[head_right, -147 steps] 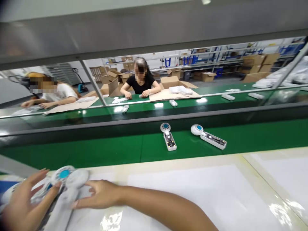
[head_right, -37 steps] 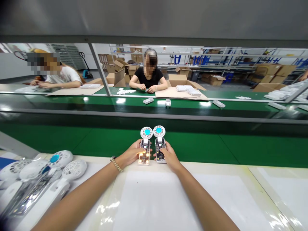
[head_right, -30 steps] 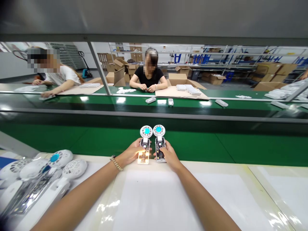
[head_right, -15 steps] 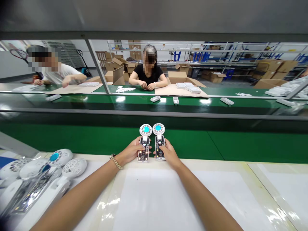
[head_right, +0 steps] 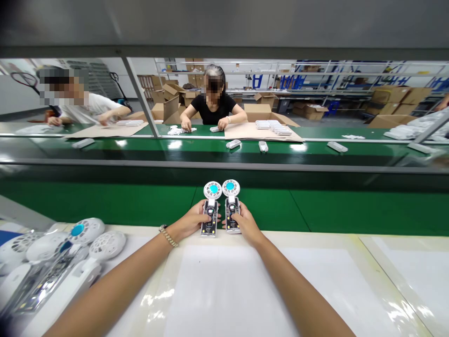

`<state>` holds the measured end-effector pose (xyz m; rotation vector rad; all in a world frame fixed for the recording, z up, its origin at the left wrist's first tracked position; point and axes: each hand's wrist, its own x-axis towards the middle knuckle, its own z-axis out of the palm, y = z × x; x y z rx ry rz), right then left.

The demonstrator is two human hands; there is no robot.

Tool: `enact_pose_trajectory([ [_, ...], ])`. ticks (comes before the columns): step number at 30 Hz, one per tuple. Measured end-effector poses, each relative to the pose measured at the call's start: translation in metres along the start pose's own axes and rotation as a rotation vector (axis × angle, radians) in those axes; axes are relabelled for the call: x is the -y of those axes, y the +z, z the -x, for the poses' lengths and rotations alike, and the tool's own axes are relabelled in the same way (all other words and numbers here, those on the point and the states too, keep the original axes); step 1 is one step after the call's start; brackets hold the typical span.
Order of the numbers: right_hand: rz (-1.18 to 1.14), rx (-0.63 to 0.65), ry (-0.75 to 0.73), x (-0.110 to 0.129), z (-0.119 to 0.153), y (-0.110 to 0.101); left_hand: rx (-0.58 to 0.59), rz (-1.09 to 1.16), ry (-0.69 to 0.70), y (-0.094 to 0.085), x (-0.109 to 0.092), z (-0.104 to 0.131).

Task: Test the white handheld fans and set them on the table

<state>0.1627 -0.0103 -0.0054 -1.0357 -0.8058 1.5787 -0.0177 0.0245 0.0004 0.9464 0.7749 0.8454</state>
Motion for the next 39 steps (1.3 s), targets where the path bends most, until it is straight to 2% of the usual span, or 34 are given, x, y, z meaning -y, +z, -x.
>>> enact_pose_trajectory([
  [33, 0.018, 0.009, -0.033, -0.0024, -0.0034, -0.0023, 0.019, 0.017, 0.003, -0.0003, 0.0002, -0.0008],
  [39, -0.031, 0.051, -0.06, -0.0017, -0.0034, -0.0054, 0.066, 0.064, -0.001, -0.0007, -0.0037, 0.001],
])
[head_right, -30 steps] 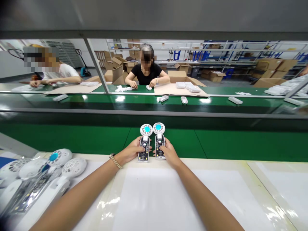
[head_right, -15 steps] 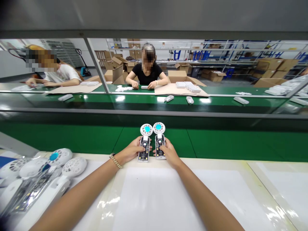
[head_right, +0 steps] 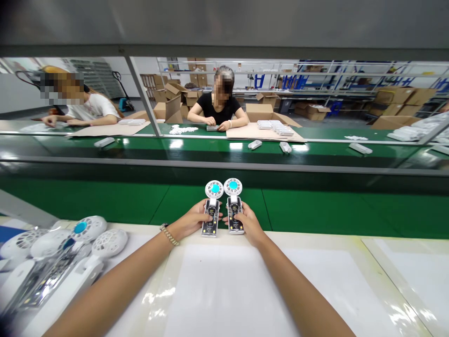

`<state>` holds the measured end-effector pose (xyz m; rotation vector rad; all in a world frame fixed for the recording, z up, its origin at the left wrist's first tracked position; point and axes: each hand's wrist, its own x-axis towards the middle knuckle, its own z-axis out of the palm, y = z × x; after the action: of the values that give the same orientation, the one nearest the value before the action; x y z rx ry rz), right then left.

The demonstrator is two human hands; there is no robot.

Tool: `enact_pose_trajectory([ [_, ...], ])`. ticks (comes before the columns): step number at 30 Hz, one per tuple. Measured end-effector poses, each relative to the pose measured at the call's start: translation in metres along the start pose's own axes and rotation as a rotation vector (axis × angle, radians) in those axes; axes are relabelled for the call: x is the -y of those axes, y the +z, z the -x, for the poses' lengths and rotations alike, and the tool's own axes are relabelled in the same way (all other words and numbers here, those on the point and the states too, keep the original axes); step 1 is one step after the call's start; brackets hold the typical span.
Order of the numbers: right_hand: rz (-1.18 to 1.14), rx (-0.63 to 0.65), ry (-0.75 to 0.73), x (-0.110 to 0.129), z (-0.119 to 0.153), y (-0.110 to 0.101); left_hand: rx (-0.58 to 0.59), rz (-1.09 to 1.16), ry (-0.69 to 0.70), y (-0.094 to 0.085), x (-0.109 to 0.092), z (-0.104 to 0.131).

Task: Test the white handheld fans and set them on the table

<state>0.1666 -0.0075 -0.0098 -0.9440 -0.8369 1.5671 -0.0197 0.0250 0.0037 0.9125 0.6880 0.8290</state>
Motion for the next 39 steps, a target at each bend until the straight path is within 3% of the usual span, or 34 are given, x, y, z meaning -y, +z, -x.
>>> enact_pose_trajectory([
  [5, -0.021, 0.024, -0.043, 0.001, 0.005, 0.0, -0.001, 0.088, -0.033, 0.001, -0.002, -0.001],
  [10, -0.095, 0.056, 0.066, 0.005, 0.005, -0.003, -0.101, 0.115, -0.179, -0.004, -0.003, -0.004],
  [21, -0.045, -0.052, 0.115, 0.006, 0.0, -0.003, -0.149, 0.002, -0.189, -0.007, 0.002, -0.01],
  [28, 0.084, -0.054, 0.114, 0.003, 0.006, 0.002, -0.148, -0.246, 0.012, 0.009, 0.005, 0.0],
  [33, 0.206, -0.179, -0.111, -0.013, 0.021, 0.009, -0.162, -0.36, 0.176, 0.017, 0.019, 0.007],
  [36, 0.391, -0.214, -0.216, -0.028, 0.04, 0.019, -0.212, -0.479, 0.306, 0.019, 0.026, 0.024],
  [39, 0.572, -0.181, -0.23, -0.042, 0.066, 0.033, -0.181, -0.583, 0.344, 0.02, 0.027, 0.057],
])
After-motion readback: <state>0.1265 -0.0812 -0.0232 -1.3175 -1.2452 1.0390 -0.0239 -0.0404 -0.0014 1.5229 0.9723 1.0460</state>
